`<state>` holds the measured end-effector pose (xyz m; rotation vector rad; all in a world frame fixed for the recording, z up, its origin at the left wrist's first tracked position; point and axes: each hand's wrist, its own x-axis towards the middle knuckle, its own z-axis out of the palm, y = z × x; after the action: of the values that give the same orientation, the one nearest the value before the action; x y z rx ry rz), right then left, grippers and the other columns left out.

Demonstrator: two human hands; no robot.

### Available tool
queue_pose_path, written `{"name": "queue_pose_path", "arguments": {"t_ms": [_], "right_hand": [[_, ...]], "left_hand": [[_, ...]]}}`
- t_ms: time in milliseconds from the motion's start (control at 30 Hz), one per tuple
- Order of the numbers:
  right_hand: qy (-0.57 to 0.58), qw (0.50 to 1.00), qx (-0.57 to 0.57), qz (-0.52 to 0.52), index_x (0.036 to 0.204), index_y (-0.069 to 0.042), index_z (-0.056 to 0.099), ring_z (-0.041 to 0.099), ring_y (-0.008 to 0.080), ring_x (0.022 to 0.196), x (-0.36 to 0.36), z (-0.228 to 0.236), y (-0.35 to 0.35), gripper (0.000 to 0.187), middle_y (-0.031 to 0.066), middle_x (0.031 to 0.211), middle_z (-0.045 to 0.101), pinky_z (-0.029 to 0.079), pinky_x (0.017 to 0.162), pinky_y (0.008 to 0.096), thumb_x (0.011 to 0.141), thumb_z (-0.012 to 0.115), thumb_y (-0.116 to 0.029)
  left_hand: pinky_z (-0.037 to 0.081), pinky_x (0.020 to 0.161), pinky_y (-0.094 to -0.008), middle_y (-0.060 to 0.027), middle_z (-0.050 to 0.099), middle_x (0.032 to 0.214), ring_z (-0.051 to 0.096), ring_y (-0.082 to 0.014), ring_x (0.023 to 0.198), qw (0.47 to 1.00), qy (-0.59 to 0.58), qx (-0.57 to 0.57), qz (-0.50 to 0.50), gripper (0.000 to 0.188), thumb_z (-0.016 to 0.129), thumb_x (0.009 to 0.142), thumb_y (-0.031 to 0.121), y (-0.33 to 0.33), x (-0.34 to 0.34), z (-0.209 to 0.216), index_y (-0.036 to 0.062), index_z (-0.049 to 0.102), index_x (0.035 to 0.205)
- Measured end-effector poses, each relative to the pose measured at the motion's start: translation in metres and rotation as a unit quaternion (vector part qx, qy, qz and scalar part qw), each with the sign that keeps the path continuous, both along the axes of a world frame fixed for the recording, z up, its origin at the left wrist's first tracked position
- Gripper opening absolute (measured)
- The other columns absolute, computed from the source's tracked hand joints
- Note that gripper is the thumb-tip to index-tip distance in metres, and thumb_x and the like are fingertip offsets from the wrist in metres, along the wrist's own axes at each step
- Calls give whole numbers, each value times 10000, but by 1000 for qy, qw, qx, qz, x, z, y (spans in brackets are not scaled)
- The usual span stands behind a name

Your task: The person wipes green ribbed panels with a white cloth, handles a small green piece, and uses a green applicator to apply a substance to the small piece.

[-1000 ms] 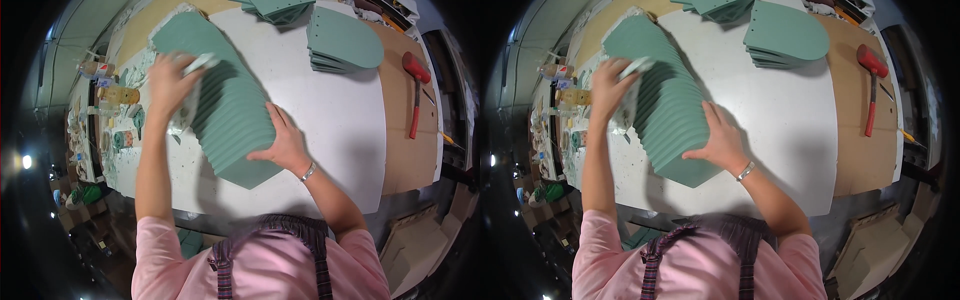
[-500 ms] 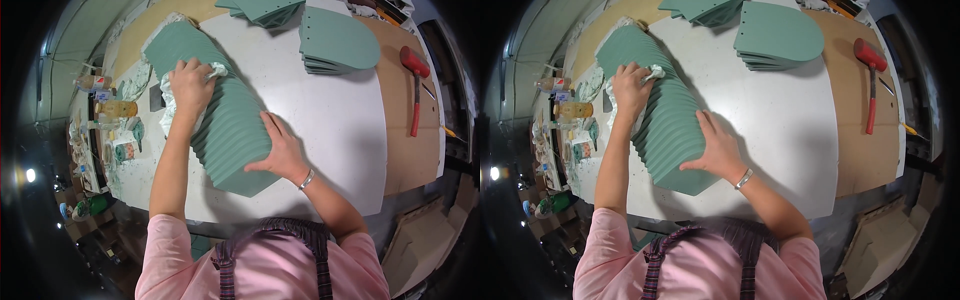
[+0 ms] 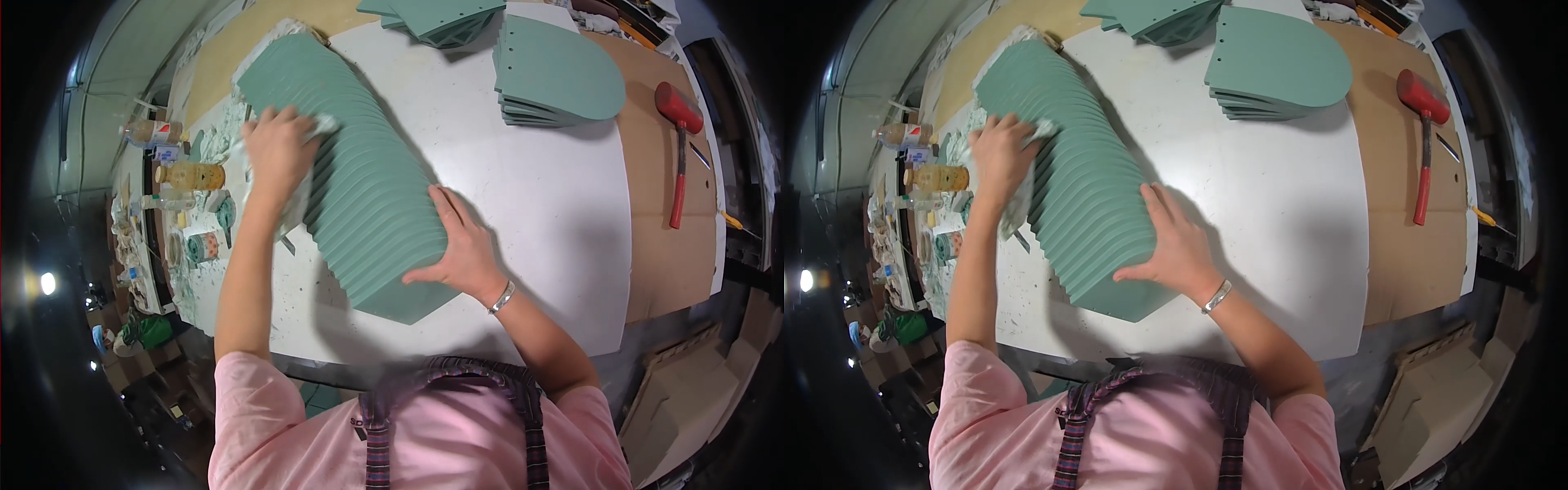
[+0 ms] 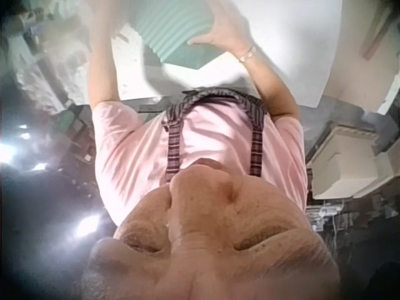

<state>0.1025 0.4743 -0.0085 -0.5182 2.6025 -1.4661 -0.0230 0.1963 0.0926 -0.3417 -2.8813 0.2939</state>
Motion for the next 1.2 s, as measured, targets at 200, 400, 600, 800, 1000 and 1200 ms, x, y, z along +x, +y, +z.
{"name": "queue_pose_path", "arguments": {"t_ms": [200,400,600,800,1000,1200], "right_hand": [[1,1000,-14,8,1559,-55,339,590,374,1285,3,4,-13,1357,210,1551,431,540,1016,435,498,903,-684],[7,1000,0,-4,1564,-61,330,589,378,1285,0,0,-1,1359,207,1557,424,537,1022,431,497,910,-672],[-7,1000,1,8,1564,-58,327,585,378,1292,2,7,-9,1344,207,1565,416,525,1040,438,510,915,-650],[11,1000,11,8,1557,-51,338,570,394,1305,1,4,-7,1326,209,1563,417,519,1045,454,518,916,-638],[-1,1000,4,-2,1550,-50,351,563,396,1313,1,3,-3,1333,211,1555,428,521,1042,459,502,918,-646],[-4,1000,-8,8,1555,-57,350,555,398,1324,-1,5,-11,1344,215,1557,424,523,1037,465,494,914,-659]], "left_hand": [[413,839,-442,5,674,925,588,-254,946,994,77,67,-46,242,812,738,181,-12,-3,-10,199,787,979],[452,828,-412,-27,661,988,528,-300,904,978,-2,177,-112,475,575,600,-92,-55,34,-22,136,789,958],[507,893,-426,-79,709,1082,610,-319,1016,989,25,148,-18,309,713,759,12,-107,34,25,117,793,1039],[435,1103,-424,-101,613,1401,547,-358,1274,971,-62,152,-173,379,718,862,128,-20,-36,-17,113,717,1240],[512,985,-386,-88,706,1275,636,-321,1107,971,-89,218,-28,348,659,806,-85,-126,34,-8,63,771,1100],[517,977,-398,-112,717,1241,644,-333,1118,943,-49,314,-99,332,640,873,13,-50,-46,-10,87,736,1182]]}}
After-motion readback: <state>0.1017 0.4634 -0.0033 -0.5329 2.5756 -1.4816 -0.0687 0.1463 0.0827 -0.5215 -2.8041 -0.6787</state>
